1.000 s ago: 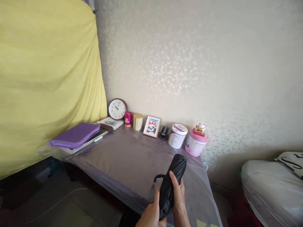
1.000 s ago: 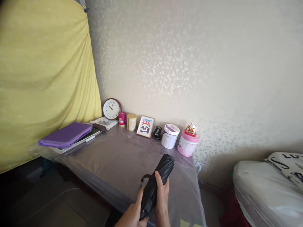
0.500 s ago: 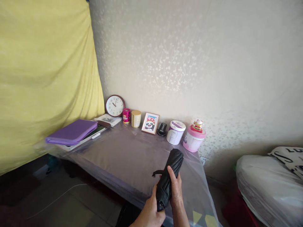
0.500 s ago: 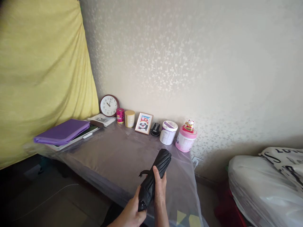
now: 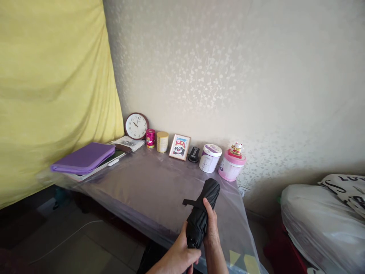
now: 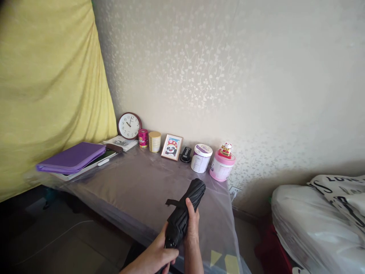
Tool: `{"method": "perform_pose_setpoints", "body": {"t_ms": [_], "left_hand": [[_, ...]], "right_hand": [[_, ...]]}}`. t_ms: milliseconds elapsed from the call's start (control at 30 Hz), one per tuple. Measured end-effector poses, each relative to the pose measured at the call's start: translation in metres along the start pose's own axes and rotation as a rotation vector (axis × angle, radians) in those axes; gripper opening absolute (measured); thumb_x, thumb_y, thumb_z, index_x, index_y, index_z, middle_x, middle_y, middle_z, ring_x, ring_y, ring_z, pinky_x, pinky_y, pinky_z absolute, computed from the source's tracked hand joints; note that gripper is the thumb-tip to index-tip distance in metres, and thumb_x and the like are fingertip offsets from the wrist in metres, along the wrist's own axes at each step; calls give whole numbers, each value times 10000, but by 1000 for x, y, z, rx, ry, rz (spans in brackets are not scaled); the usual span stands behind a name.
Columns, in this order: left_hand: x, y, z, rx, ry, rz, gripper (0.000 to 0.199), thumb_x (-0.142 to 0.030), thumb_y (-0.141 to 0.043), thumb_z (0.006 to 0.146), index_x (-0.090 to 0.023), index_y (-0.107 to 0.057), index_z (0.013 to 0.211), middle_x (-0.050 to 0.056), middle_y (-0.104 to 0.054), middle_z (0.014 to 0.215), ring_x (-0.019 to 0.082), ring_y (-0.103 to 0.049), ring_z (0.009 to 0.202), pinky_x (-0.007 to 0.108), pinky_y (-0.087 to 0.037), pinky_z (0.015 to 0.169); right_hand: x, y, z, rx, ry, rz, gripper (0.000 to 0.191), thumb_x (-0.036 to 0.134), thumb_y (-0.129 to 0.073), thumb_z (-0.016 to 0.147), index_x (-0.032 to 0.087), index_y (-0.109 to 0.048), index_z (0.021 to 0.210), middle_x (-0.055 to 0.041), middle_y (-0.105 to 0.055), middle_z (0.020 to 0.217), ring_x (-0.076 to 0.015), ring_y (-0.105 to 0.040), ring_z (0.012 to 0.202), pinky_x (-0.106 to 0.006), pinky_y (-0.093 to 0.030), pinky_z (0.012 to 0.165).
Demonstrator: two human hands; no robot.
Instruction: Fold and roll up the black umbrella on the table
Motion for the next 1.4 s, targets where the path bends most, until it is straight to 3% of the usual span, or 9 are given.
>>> {"method": "perform_pose_setpoints", "body": {"t_ms": [100,167,300,433,667,833,1000,1233,1400], "left_hand": [[17,4,9,-136,7,207,810,-151,-489,688,-258,-63,1369,-36,-572,732,56,-421,323,207,-398,375],[22,8,11,-207,-92,393,836,-84,-480,681,-226,-49,1383,57,-624,948,134,-621,627,246,-493,613],[25,15,8,-306,-83,754,877,-2,-447,671,-199,-9,1405,140,-405,1353,225,-488,1156,298,-399,921],[14,17,3,-270,-129,713,887,-18,-469,669,-227,-24,1406,123,-409,1354,227,-495,1150,295,-407,913],[5,11,1,-71,50,225,879,-149,-470,719,-275,89,1386,42,-622,854,82,-500,374,262,-463,454],[18,18,4,-316,-133,725,853,-21,-454,686,-255,-60,1406,128,-455,1281,208,-583,984,290,-438,839],[11,25,-2,-284,-164,784,899,-24,-480,664,-263,-36,1408,89,-333,1403,221,-469,1168,276,-383,928],[-2,22,-3,-88,-12,256,880,-361,-486,794,-279,171,1373,86,-629,995,179,-623,574,311,-493,475],[7,31,10,-302,-287,571,810,-222,-527,738,-225,-72,1408,102,-406,1362,219,-470,1174,337,-389,967]], "right_hand": [[0,-4,1,38,-18,-42,557,542,-672,602,141,-595,982,-12,-649,677,-198,-620,607,-293,-503,540],[1,-5,1,31,11,-76,564,518,-693,591,142,-590,999,-14,-654,695,-200,-624,625,-290,-506,559],[-1,-6,1,-7,26,-125,580,479,-717,582,146,-572,1033,-13,-661,744,-197,-628,654,-284,-509,593],[-3,-5,0,-42,-12,-121,555,484,-710,593,161,-570,1022,0,-658,757,-190,-625,663,-277,-508,599],[1,-5,-2,-10,-25,-92,571,504,-686,607,151,-573,1041,-2,-649,732,-190,-620,644,-278,-496,571],[-2,-5,0,-74,41,-159,607,492,-735,531,166,-573,1017,-2,-663,743,-192,-621,681,-277,-496,607],[-6,-8,-3,-32,7,-82,599,499,-721,550,159,-565,1017,-5,-667,723,-196,-630,679,-287,-507,620],[3,-10,-5,-46,-42,-138,575,508,-694,594,159,-552,1029,-15,-679,769,-224,-639,756,-304,-504,657],[4,-1,5,-114,147,-443,592,519,-695,583,164,-567,1040,-60,-665,942,-262,-591,944,-326,-451,792]]}}
Point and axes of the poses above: each hand's wrist, its own z-axis towards the middle knuckle, its own y-axis out of the back of the hand, x = y × z, the point moved 3 cm from there along z, towards the middle knuckle
